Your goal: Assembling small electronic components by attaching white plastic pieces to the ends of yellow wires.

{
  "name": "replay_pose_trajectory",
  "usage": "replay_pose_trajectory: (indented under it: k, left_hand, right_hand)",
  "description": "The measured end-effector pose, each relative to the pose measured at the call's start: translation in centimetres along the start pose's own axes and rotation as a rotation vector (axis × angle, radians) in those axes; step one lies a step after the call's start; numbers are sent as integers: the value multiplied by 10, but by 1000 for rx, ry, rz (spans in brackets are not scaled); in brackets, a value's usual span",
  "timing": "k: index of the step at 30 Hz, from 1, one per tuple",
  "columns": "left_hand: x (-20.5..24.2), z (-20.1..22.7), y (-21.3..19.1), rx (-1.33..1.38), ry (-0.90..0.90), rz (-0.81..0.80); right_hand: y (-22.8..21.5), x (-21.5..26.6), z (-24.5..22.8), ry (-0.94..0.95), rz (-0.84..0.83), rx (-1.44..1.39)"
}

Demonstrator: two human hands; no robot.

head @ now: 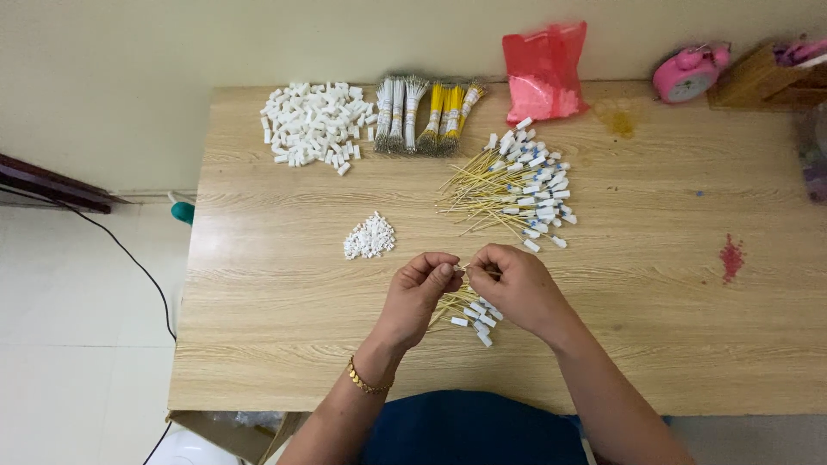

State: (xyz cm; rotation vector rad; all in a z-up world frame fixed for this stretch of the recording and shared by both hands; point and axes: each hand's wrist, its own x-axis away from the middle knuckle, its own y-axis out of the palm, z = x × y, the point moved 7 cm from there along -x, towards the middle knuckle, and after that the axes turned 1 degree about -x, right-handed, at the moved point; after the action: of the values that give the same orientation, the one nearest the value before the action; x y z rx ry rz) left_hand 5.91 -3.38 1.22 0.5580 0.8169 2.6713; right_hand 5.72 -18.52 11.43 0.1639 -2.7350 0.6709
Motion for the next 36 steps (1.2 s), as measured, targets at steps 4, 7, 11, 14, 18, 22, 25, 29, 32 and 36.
replay_pose_trajectory:
  k: [4,7,11,14,18,22,25,29,32,36]
  left_hand:
    - [-1,0,-3,-58,1,12]
    - [-2,2,-2,-111,17,4]
    - [-3,3,0,-146,29,1]
    - [-7,-1,-5,-189,26,29]
    - [-17,-15,-25,-314,28,81]
    - [-16,-19,-51,-623,4,139]
    - [-11,-25,-82,-999,-29,255]
    - [-2,-20,-90,-1207,113,331]
    - [-4,-5,-76,-1218,184,344]
    - [-7,12,-45,-1206,240,296]
  right_hand:
    - [0,-1,-2,-20,8,75]
    - [-1,-2,-7,-55,29,102]
    - [3,-5,-1,-34,4,43]
    - [9,-11,8,-41,-4,43]
    - [25,-28,34,-5,-16,100]
    - [37,-51,103,63,-48,139]
    - [17,-64,150,148,63,172]
    - [-23,-69,186,93,385,481]
    - [-30,-75,201,33,453,579]
    - [-30,-72,206,72,378,441]
